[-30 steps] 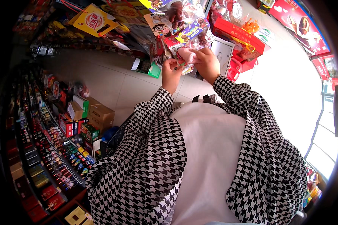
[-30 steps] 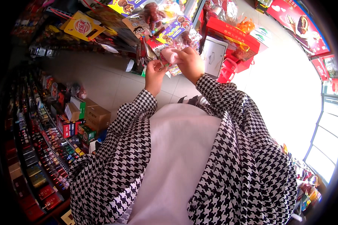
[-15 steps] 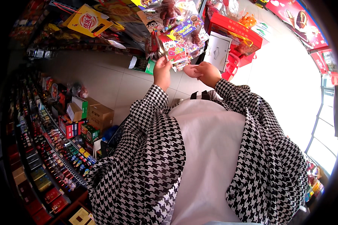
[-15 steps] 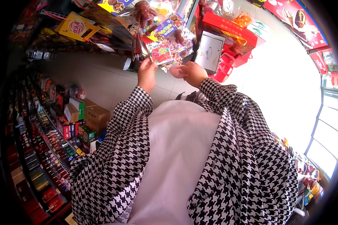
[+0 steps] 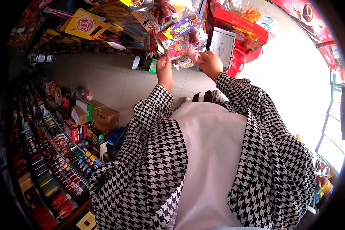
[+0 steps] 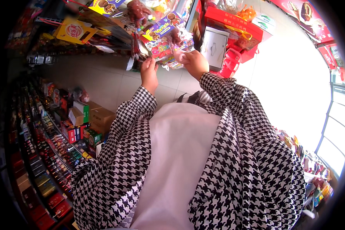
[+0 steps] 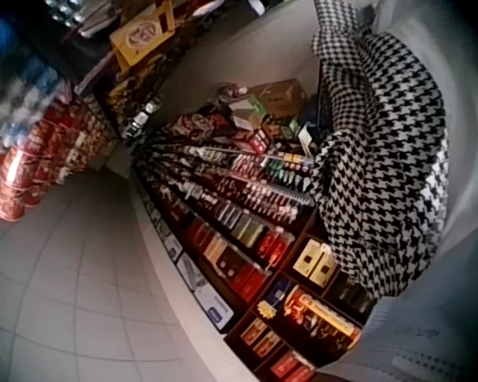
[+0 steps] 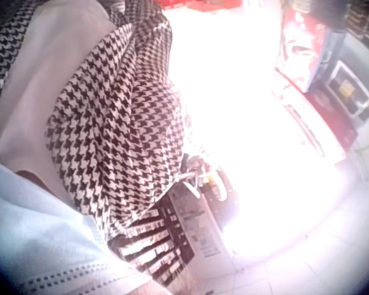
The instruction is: The person organizes instant noodle cups on a shelf, stacking them vertically. They then move to a lower rack to arrange hanging snack packets, picking them up, inspecting them, and placing them back in a neat row.
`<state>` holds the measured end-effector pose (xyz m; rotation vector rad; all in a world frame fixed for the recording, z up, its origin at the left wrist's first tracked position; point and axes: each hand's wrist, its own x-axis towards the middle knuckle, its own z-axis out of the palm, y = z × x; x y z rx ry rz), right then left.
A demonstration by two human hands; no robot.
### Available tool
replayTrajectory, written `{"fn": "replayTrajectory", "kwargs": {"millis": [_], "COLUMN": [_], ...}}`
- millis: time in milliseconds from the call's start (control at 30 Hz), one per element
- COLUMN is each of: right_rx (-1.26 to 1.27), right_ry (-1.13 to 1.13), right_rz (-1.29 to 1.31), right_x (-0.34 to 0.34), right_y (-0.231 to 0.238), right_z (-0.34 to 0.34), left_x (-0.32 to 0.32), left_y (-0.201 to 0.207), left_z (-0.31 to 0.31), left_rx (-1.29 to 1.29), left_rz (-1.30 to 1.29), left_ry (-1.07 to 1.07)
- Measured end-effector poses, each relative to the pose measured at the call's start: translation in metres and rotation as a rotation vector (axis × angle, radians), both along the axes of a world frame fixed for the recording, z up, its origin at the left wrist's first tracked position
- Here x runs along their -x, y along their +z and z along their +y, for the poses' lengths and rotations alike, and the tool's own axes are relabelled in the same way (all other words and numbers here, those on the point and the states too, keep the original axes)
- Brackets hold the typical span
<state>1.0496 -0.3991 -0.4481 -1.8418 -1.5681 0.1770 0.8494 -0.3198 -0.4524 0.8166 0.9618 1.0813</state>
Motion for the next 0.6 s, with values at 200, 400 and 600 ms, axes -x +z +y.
{"fn": "replayTrajectory", "kwargs": {"millis": [200, 400, 600], "right_rx": [0.073, 0.186, 0.178], "right_ry": [-0.084, -0.169, -0.219], "right_rz": [0.100, 0.206, 0.299], "right_x": [0.010, 0.019, 0.032], "right_y": [0.001, -0.004, 0.006], "right_z": [-0.012, -0.036, -0.047], "left_x": [-0.005, -0.011, -0.011], "left_y": [-0.049, -0.055, -0.067], "left_z": [-0.005, -0.008, -0.005], "left_rx": [-0.096, -0.194, -0.156], "left_rz": [0.367, 0.448, 0.402], "left_ry": [-0.044, -0.205, -0.326]}}
